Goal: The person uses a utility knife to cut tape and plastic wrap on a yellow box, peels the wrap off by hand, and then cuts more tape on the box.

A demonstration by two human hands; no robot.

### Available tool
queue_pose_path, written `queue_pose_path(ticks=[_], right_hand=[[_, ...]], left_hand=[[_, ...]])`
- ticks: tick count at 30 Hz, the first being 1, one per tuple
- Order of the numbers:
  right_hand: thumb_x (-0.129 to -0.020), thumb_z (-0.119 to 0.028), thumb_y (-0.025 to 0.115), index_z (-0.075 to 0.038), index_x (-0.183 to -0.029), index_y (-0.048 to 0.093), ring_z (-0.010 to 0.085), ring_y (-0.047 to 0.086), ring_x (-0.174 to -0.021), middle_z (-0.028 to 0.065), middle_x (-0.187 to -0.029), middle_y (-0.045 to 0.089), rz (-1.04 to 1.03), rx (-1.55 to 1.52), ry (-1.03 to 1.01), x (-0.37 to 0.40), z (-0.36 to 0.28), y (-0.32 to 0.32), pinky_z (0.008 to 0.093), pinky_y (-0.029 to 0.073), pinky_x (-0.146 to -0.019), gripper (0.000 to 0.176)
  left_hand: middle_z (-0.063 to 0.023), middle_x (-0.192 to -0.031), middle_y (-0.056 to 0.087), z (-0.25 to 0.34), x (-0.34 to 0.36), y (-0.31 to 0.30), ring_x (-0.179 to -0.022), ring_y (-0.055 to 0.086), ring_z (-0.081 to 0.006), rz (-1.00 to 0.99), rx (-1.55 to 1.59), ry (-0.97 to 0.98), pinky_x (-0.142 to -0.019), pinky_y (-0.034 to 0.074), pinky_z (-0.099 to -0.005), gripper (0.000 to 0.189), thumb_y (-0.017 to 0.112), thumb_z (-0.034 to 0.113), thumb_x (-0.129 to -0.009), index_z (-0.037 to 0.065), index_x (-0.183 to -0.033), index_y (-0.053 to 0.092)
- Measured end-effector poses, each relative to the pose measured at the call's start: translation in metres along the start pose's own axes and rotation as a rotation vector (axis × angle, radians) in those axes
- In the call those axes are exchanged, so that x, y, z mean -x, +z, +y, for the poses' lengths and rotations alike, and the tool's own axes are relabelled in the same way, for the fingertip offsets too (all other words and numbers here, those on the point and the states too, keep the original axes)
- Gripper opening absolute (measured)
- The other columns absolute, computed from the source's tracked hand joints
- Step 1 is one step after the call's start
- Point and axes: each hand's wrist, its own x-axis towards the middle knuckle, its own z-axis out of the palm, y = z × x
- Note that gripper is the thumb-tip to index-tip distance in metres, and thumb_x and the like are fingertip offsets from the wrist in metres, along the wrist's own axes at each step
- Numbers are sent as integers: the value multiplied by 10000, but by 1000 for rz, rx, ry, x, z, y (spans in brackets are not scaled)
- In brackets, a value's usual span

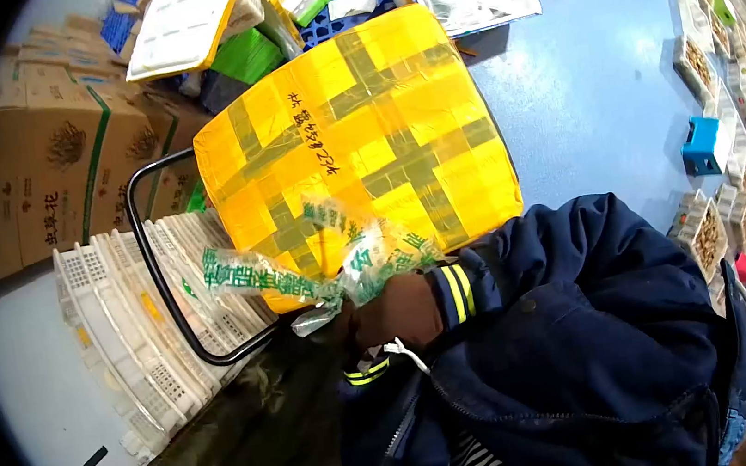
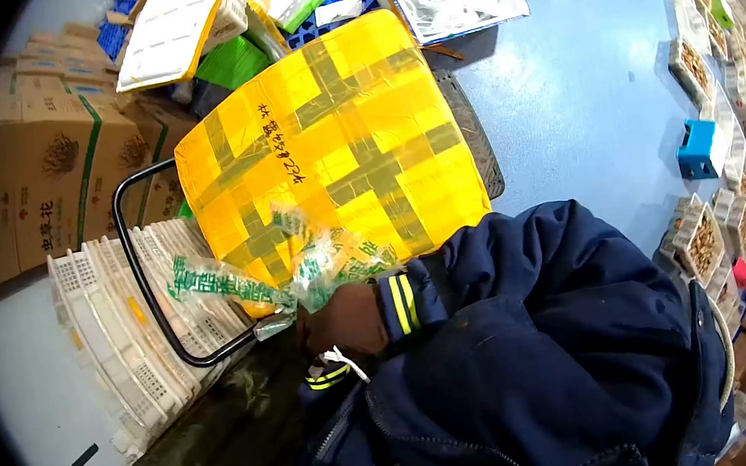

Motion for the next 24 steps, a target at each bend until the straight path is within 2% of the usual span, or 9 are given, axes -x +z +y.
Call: queue_pose_path(ticks=[9, 12, 15, 16, 19, 21, 22, 23, 24], right_hand=[[-751, -52, 572, -89, -1148, 522, 307, 568, -924, 121, -1075, 568, 183, 3, -107, 61, -20, 132, 361, 473, -753, 402], [-796, -165, 624, -77, -1130, 537, 304, 571, -937, 139, -1064, 573, 88, -187, 149, 71, -41, 160, 352, 477, -767, 355], [-802, -182, 636, -64, -1126, 541, 297, 583, -927, 138, -1048, 586, 93, -238, -167, 76, -54, 204, 344, 480, -790, 358], [-802, -182, 636, -64, -1126, 541, 297, 583, -927, 138, -1048, 586, 89, -232, -174, 81, -63, 205, 344, 480, -790, 358], [-798, -204, 665, -35, -1129, 536, 249, 607, -888, 129, -989, 611, 169, -156, 122, 99, -90, 186, 325, 479, -801, 394], [-739, -258, 710, -41, -1123, 550, 202, 605, -885, 125, -1000, 622, 412, -318, 359, 111, -63, 189, 317, 476, -770, 469], [-741, -268, 710, -57, -1127, 551, 185, 604, -871, 122, -977, 626, 522, -304, 375, 122, -47, 191, 316, 479, -763, 468], [-743, -278, 711, -72, -1130, 552, 167, 603, -857, 120, -955, 630, 639, -289, 394, 134, -31, 193, 314, 481, -756, 466], [-722, -326, 723, -99, -1220, 477, 226, 602, -899, 173, -1039, 594, 649, -226, 293, 147, -18, 192, 333, 487, -761, 600]], left_hand=[[-210, -1214, 469, -28, 69, -48, -977, 539, -369, 243, -142, 60, -838, 446, -459, 570, 388, 422, -899, -10, -1269, 373], [-209, -1209, 473, -30, 104, -67, -977, 541, -363, 373, -131, 98, -830, 452, -454, 567, 382, 423, -901, -11, -1265, 379], [-207, -1204, 477, -32, 142, -78, -976, 542, -357, 477, -123, 131, -822, 459, -448, 564, 377, 424, -903, -12, -1260, 385], [-206, -1203, 478, -31, 153, -79, -976, 543, -355, 512, -112, 140, -819, 461, -446, 563, 375, 425, -903, -12, -1258, 387], [-204, -1198, 482, -29, 184, -73, -975, 545, -349, 609, -98, 175, -811, 468, -440, 561, 370, 426, -905, -13, -1253, 393], [-196, -1161, 509, -33, 208, -71, -971, 551, -320, 532, -193, 263, -789, 483, -417, 535, 355, 414, -914, -19, -1219, 431], [-185, -1092, 548, -44, 203, -66, -938, 565, -287, 359, -175, 334, -785, 484, -410, 471, 355, 364, -927, -26, -1158, 483], [-176, -1070, 554, -63, 200, -56, -938, 561, -284, 513, -220, 362, -782, 483, -407, 426, 366, 308, -934, -35, -1160, 475], [-170, -1083, 551, -82, 185, -50, -936, 563, -282, 564, -197, 303, -788, 480, -402, 428, 390, 307, -927, -27, -1185, 459]])
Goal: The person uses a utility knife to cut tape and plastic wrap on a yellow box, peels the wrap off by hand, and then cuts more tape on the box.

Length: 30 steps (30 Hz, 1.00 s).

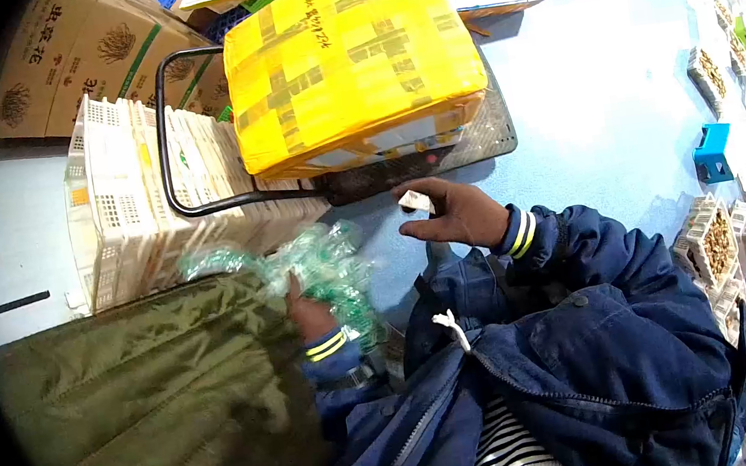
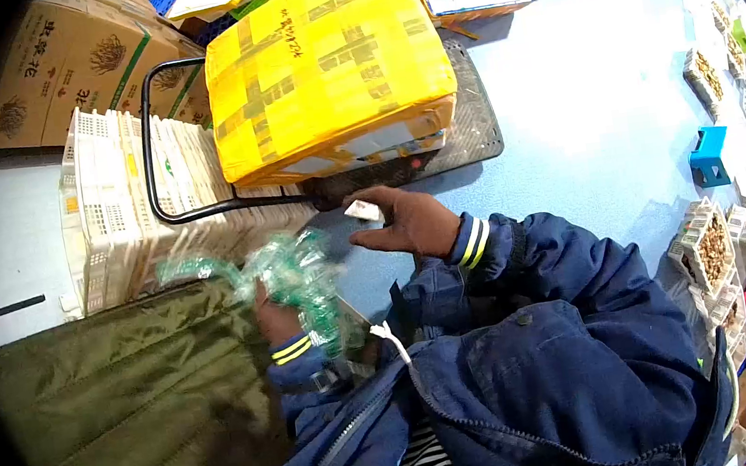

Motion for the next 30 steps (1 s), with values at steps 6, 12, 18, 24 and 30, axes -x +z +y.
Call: queue_pose_path(ticks=[6, 12, 18, 24, 30], right_hand=[[-625, -477, 740, -112, -1332, 319, 363, 555, -991, 233, -1172, 496, 62, 479, 173, 82, 46, -55, 400, 462, -830, 900], [-600, -460, 734, 13, -1166, 465, 346, 589, -931, 217, -1003, 599, 244, 362, 416, 160, 36, -146, 369, 467, -814, 785], [-587, -418, 759, 57, -1121, 492, 306, 575, -946, 212, -1018, 590, 461, 257, 331, 172, 42, -198, 364, 446, -833, 763], [-595, -417, 750, 78, -994, 564, 183, 589, -710, 138, -833, 626, 571, -21, 392, 161, 43, -269, 297, 468, -662, 663], [-618, -342, 753, 52, -950, 566, 133, 528, -638, 70, -741, 581, 502, -110, 409, 118, 44, -325, 259, 448, -594, 548]], left_hand=[[-200, -1054, 560, -160, 53, 126, -909, 572, -307, -439, -388, 58, -760, 476, -372, 355, 501, 197, -882, -2, -1175, 476], [-185, -955, 572, -217, 75, 190, -915, 546, -278, -806, -1170, 404, -801, 428, -387, 452, 494, 320, -867, -37, -1144, 479], [-249, -1245, 376, -171, 99, 269, -1151, 367, -404, -572, 254, -720, -967, 317, -542, 872, 369, 692, -794, -52, -1249, 348], [-318, -1355, 237, -159, 45, 279, -1251, 198, -516, -908, 86, -715, -1012, 243, -601, 1000, 236, 772, -745, -73, -1266, 362], [-248, -1383, 263, -145, -12, 322, -1283, 226, -418, -1059, 184, -582, -1003, 263, -550, 994, 231, 782, -741, -23, -1313, 344]])
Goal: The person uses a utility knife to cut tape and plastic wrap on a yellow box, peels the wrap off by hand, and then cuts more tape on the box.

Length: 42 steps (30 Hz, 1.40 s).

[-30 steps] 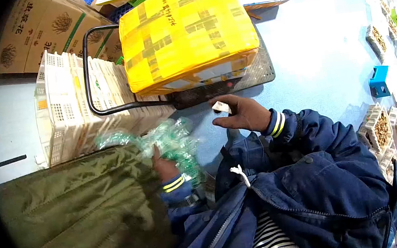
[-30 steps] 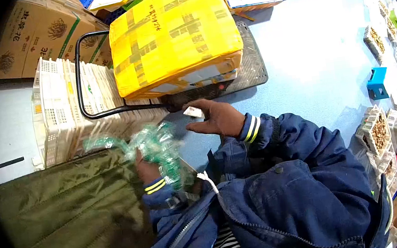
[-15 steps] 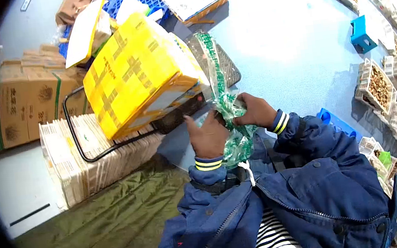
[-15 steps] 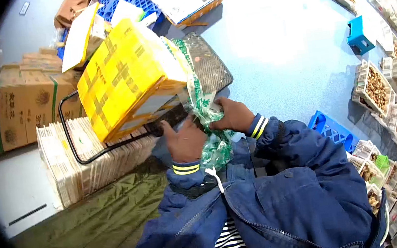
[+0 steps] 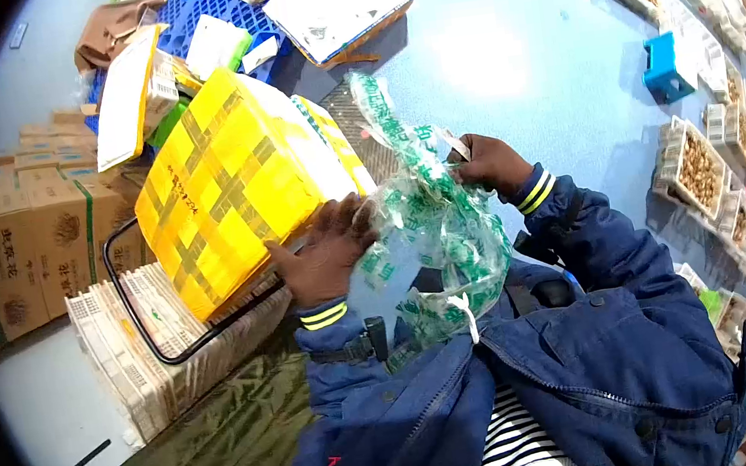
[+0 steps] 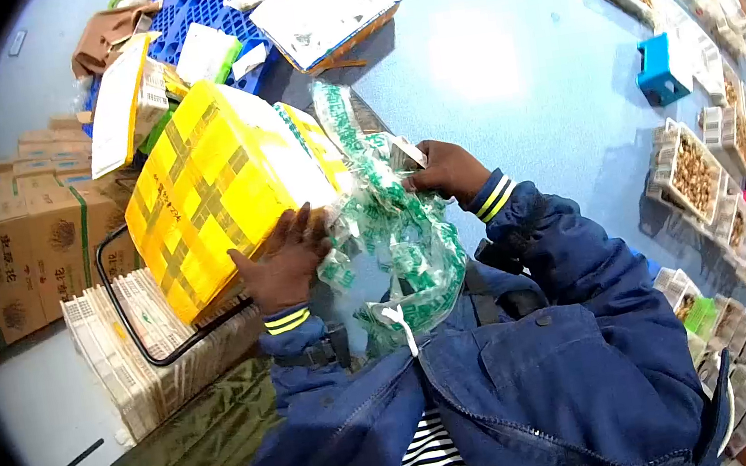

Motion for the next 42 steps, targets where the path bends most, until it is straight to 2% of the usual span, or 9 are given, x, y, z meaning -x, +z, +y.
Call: queue_pose_path(ticks=[8, 11, 13, 18, 29, 36, 38, 41, 42], right_hand=[[-725, -253, 721, -2, -898, 557, 107, 490, -609, 18, -741, 551, 486, -297, -83, -83, -33, -114, 253, 419, -555, 346], [-722, -259, 714, -5, -947, 548, 67, 394, -539, -13, -678, 520, 538, -258, 6, -115, -42, -151, 219, 319, -476, 379], [-704, -251, 722, 1, -964, 534, 68, 393, -516, -15, -669, 511, 586, -396, -162, -138, -46, -157, 212, 307, -454, 408], [-703, -247, 717, -6, -949, 536, 64, 401, -509, -1, -677, 520, 671, -300, -100, -182, -81, -176, 197, 314, -448, 389], [-736, -269, 681, -22, -974, 524, 72, 431, -477, 18, -665, 549, 421, -64, -36, -315, -163, -237, 213, 334, -358, 377], [-702, -270, 763, -46, -962, 584, 57, 486, -529, -6, -676, 578, -559, 276, 33, -371, -183, -160, 212, 393, -462, 387], [-685, -251, 776, -55, -925, 598, 47, 468, -505, -14, -648, 565, -662, 448, 98, -400, -203, -145, 214, 384, -451, 358], [-719, -115, 721, -62, -779, 551, 73, 463, -518, -9, -637, 531, -436, 247, 94, -452, -254, -122, 219, 375, -461, 188], [-731, -112, 704, -56, -794, 553, 69, 464, -532, -14, -646, 530, -422, 172, 51, -475, -258, -119, 213, 373, -472, 173]], left_hand=[[-117, -1470, 127, 112, 4, -1, -1318, 211, -356, 156, -50, 471, -500, 431, -207, 864, 501, 619, -771, 114, -1400, 191], [-135, -1475, 71, 107, -29, -13, -1302, 256, -344, 176, -13, 410, -647, 514, -333, 860, 573, 552, -761, 102, -1392, 201], [-211, -1422, 208, 85, -64, -36, -1205, 393, -369, 282, 126, 338, -1021, 291, -468, 821, 456, 578, -814, 13, -1363, 226], [-135, -1218, 481, 21, -155, -15, -1063, 539, -268, 227, -187, -200, -608, 514, -215, 389, 394, 247, -929, -10, -1219, 405], [-100, -1192, 476, 4, -331, -38, -1150, 441, -233, 406, -251, 22, -905, 425, -445, 545, 471, 469, -879, 79, -1252, 394], [-91, -1206, 488, 72, -394, 2, -1091, 494, -222, 590, -300, 238, -921, 414, -345, 545, 540, 306, -851, 54, -1298, 355], [-81, -1126, 542, 78, -391, -111, -1011, 537, -238, 617, -535, 289, -842, 458, -333, 396, 555, 147, -845, 63, -1220, 459], [-114, -1205, 492, 129, -413, -43, -1046, 530, -258, 570, 155, 292, -819, 493, -369, 385, 491, 179, -894, 72, -1258, 424], [-106, -1170, 512, 140, -413, -69, -1030, 541, -254, 578, -610, 320, -802, 500, -364, 370, 501, 186, -891, 74, -1237, 438]])
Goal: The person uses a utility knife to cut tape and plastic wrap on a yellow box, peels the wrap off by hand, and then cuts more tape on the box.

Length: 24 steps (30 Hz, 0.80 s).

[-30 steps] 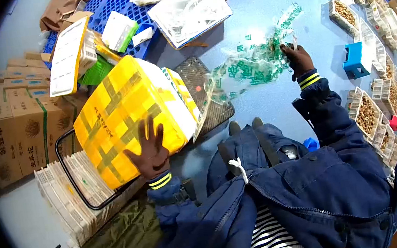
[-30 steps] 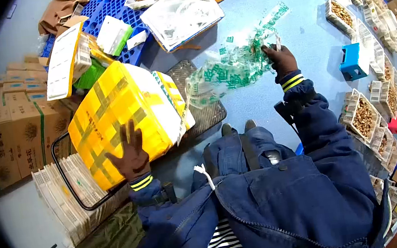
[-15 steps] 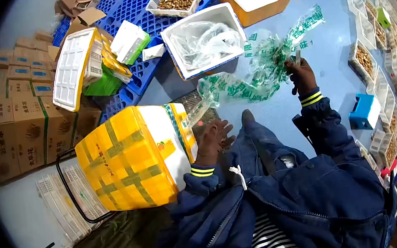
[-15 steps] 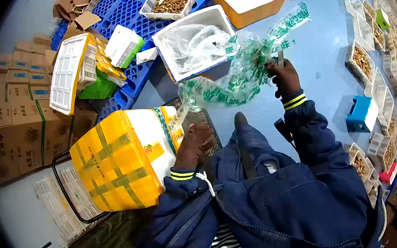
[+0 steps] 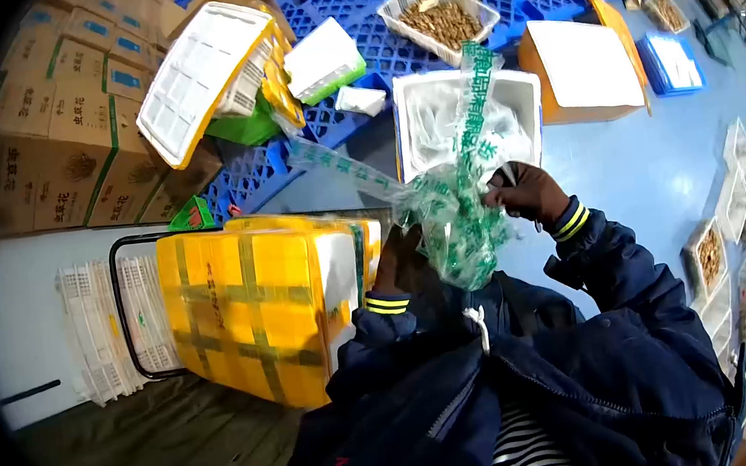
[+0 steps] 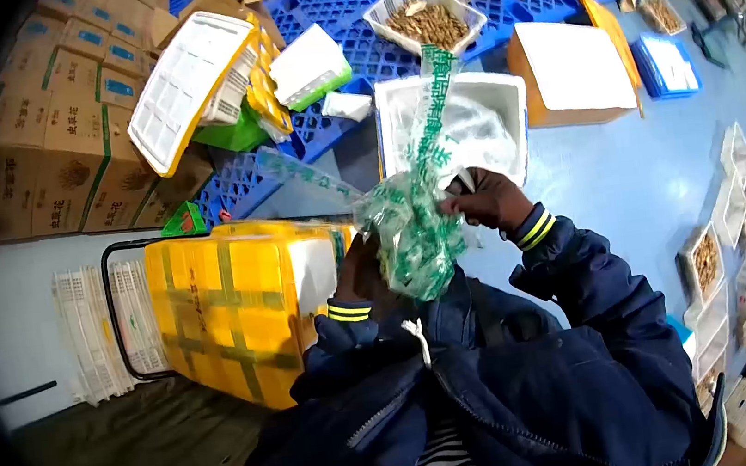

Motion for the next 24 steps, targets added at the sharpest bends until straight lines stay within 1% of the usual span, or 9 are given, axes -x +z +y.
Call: queue_pose_path(ticks=[8, 10, 11, 13, 17, 19, 21, 23, 24], right_hand=[[-782, -389, 636, -64, -781, 591, 70, 457, -530, -15, -639, 504, 344, 166, -201, -147, -133, -35, 225, 341, -459, 328], [-811, -383, 602, -54, -998, 582, 97, 547, -641, 2, -700, 553, 302, -11, -354, -224, -149, -45, 215, 356, -484, 379], [-812, -360, 613, -53, -1021, 572, 108, 555, -635, 1, -720, 566, 214, -187, -350, -250, -174, -38, 222, 362, -481, 374], [-788, -371, 640, -64, -1086, 559, 127, 561, -649, 27, -768, 580, -47, -339, -7, -346, -187, -68, 225, 383, -494, 436], [-709, -377, 718, -26, -1152, 516, 224, 579, -588, 134, -805, 600, 313, 405, -360, -507, -161, -108, 343, 481, -503, 601], [-714, -372, 718, 60, -1111, 513, 231, 598, -615, 162, -863, 608, 356, 210, -297, -562, -150, -100, 343, 502, -532, 621], [-787, -380, 642, 45, -1083, 545, 207, 606, -683, 111, -829, 642, 379, 1007, -458, -556, -145, -79, 361, 461, -525, 527], [-800, -401, 612, -46, -1108, 563, 190, 598, -688, 80, -862, 651, 158, -123, 95, -555, -127, -33, 349, 454, -538, 472], [-814, -397, 595, -63, -1086, 569, 172, 560, -639, 54, -871, 644, 13, 71, 12, -551, -114, -14, 310, 435, -522, 431]], left_hand=[[-78, -1031, 581, 51, -34, -73, -940, 578, -204, 394, 523, 7, -797, 488, -324, 315, 492, 308, -897, 54, -1081, 520], [-74, -1029, 584, 26, -28, -113, -944, 558, -198, 216, 717, 122, -843, 467, -327, 325, 486, 307, -900, 47, -1092, 523], [-79, -1050, 578, 59, -17, -91, -961, 555, -210, 469, 517, 92, -853, 460, -328, 329, 463, 299, -914, 38, -1106, 516], [-85, -1039, 587, 53, -11, -89, -973, 552, -219, 598, 674, 178, -864, 455, -328, 325, 457, 293, -919, 35, -1105, 524], [-95, -1002, 605, 43, 6, -74, -936, 572, -232, 730, 799, 285, -787, 471, -340, 324, 468, 310, -916, 44, -1079, 554], [-81, -1000, 607, 40, 15, -65, -920, 577, -229, 912, 864, 264, -751, 472, -335, 326, 469, 322, -915, 54, -1075, 562], [-69, -994, 610, 32, 17, -56, -918, 576, -219, 986, 948, 228, -738, 475, -324, 326, 475, 338, -911, 63, -1058, 571], [-84, -977, 617, 35, 13, -49, -876, 591, -203, 993, 925, 174, -720, 477, -311, 378, 421, 398, -923, 70, -1028, 576], [-84, -973, 621, 35, 11, -46, -884, 594, -208, 960, 916, 175, -737, 477, -313, 393, 405, 404, -927, 67, -1037, 576]])
